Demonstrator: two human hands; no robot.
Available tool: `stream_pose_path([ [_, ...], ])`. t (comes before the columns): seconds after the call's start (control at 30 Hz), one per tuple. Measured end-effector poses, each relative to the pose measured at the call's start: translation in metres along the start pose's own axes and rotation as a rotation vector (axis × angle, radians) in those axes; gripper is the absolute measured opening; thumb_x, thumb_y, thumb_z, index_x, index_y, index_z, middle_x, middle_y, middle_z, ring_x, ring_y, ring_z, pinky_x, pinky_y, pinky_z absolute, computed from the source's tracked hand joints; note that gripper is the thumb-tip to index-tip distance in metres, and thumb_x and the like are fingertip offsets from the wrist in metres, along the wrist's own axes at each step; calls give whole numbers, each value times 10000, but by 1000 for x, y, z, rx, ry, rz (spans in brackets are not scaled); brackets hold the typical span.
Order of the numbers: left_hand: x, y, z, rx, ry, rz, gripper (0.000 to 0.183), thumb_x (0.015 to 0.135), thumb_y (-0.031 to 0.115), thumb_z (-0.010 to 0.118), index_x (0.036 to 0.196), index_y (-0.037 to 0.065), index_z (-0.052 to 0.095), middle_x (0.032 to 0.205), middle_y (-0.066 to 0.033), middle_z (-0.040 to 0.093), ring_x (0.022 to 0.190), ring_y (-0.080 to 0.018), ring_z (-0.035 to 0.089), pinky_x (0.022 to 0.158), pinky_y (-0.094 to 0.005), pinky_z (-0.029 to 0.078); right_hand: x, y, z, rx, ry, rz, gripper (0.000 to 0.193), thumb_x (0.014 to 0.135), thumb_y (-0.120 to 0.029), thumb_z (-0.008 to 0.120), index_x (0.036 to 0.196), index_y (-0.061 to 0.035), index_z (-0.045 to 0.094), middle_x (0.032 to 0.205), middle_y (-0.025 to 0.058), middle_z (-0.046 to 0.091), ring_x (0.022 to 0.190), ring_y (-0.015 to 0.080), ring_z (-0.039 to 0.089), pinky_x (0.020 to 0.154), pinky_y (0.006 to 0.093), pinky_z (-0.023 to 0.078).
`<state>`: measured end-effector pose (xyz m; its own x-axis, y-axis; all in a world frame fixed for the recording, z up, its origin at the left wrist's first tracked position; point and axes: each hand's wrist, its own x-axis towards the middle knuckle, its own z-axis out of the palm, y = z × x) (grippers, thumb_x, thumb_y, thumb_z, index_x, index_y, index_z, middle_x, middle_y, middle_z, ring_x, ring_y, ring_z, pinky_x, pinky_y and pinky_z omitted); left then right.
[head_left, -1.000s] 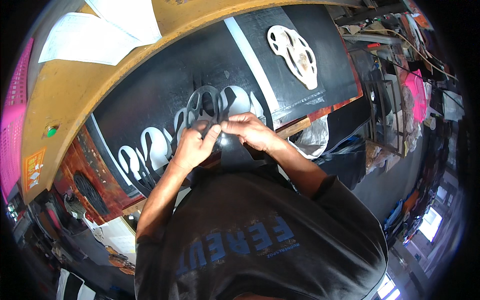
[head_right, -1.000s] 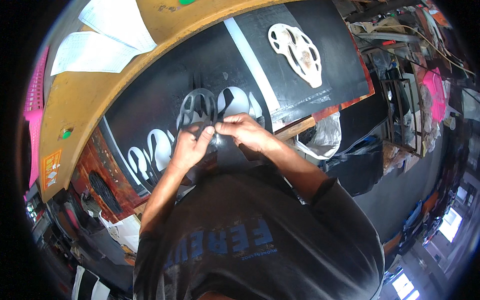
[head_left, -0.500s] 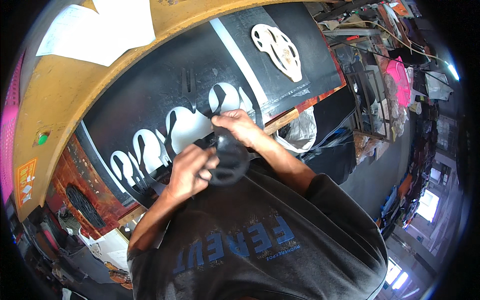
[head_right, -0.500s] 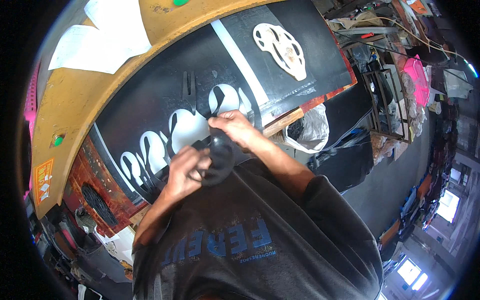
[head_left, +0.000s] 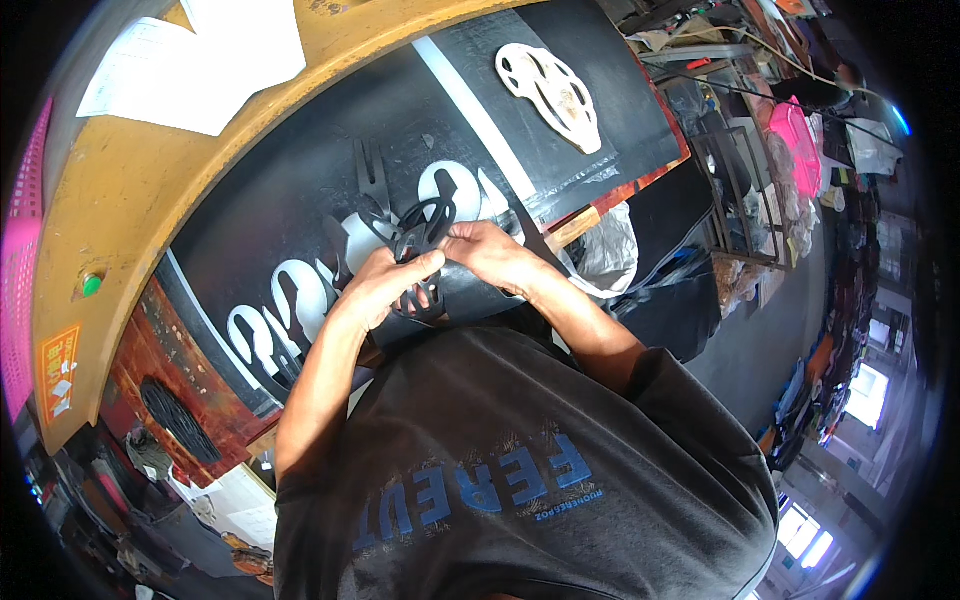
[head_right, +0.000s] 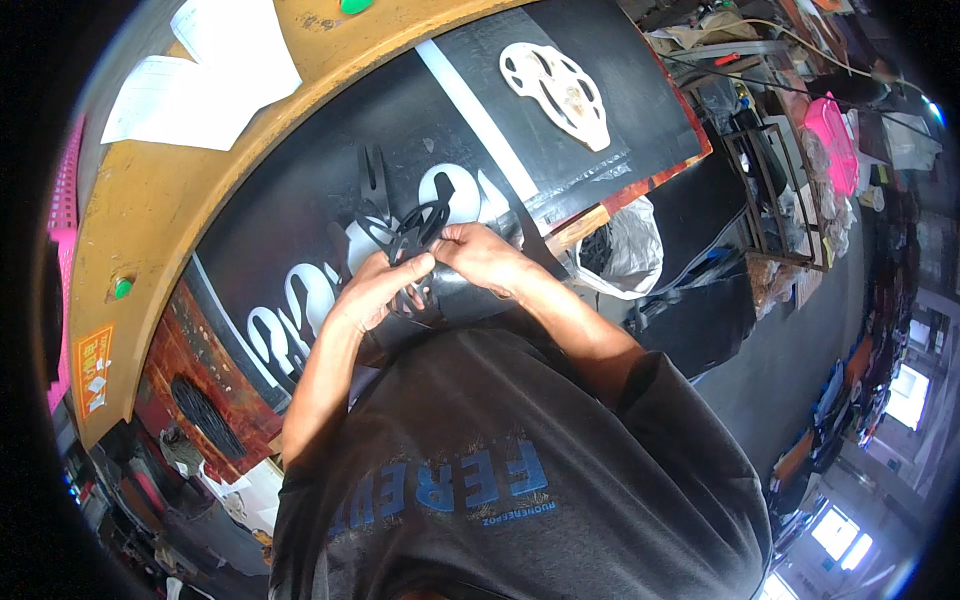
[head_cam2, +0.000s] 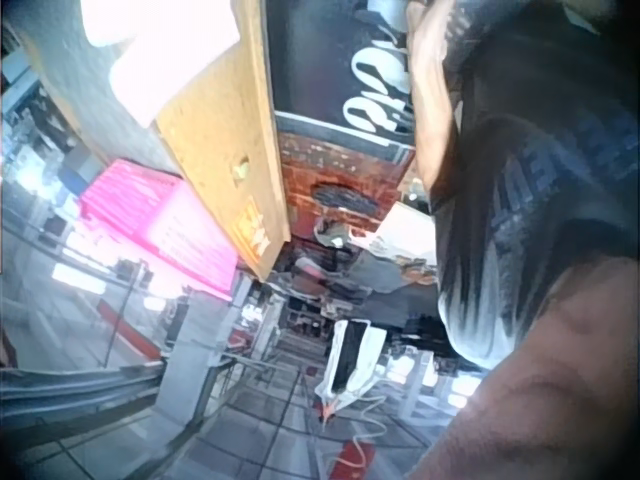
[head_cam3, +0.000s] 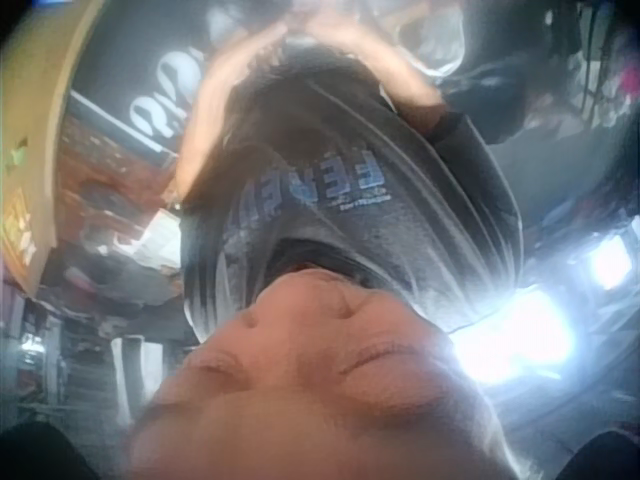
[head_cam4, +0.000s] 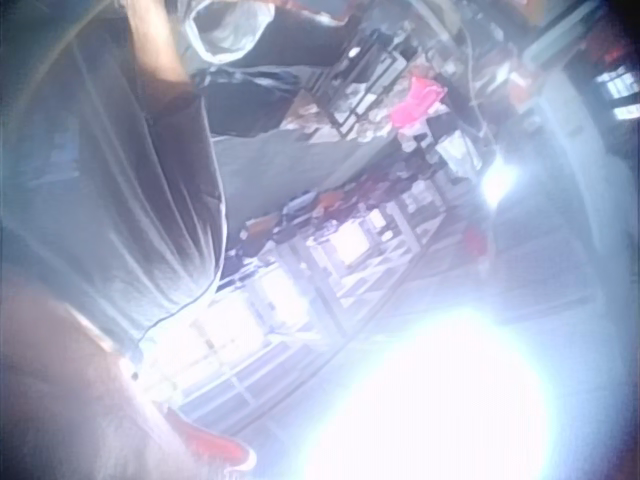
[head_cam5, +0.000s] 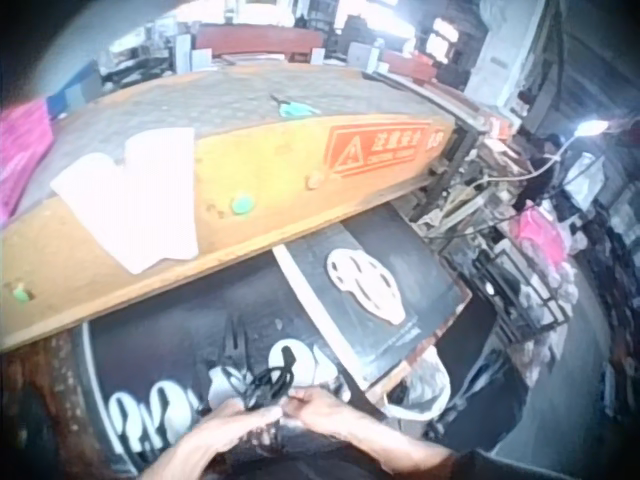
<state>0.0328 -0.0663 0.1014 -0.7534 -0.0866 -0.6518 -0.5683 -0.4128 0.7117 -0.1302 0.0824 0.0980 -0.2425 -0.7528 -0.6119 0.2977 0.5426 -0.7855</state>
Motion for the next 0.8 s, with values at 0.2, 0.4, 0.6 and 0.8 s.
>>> stream_pose_path([
  [0.2,6,5,10,107,-126,34,422,988,420,791,1101,25,695,810,-5,628,666,-113,636,500,-279,506,10,19,4,-133,197,4,426,1036,-371,698,1019,47,777,856,113,753,813,167,674,776,352,553],
  [0.4,16,2,6,343,-260,196,696,922,601,804,1225,-8,657,788,-22,635,659,-137,668,531,-291,532,10,20,6,-140,202,-33,247,962,-191,730,1052,28,799,908,94,767,851,160,685,788,346,557],
  [0.6,34,-2,-2,135,-337,44,708,908,681,766,1136,18,670,821,-30,629,659,-149,645,471,-291,498,6,16,8,9,218,-49,188,909,-39,687,1049,33,791,949,116,768,884,194,697,818,364,556],
  [0.8,26,-14,6,429,-70,663,326,1047,300,678,981,-20,686,751,-85,687,569,-207,644,550,-382,512,5,7,25,-404,573,14,290,937,-243,690,967,23,803,861,190,768,801,229,717,764,412,560],
])
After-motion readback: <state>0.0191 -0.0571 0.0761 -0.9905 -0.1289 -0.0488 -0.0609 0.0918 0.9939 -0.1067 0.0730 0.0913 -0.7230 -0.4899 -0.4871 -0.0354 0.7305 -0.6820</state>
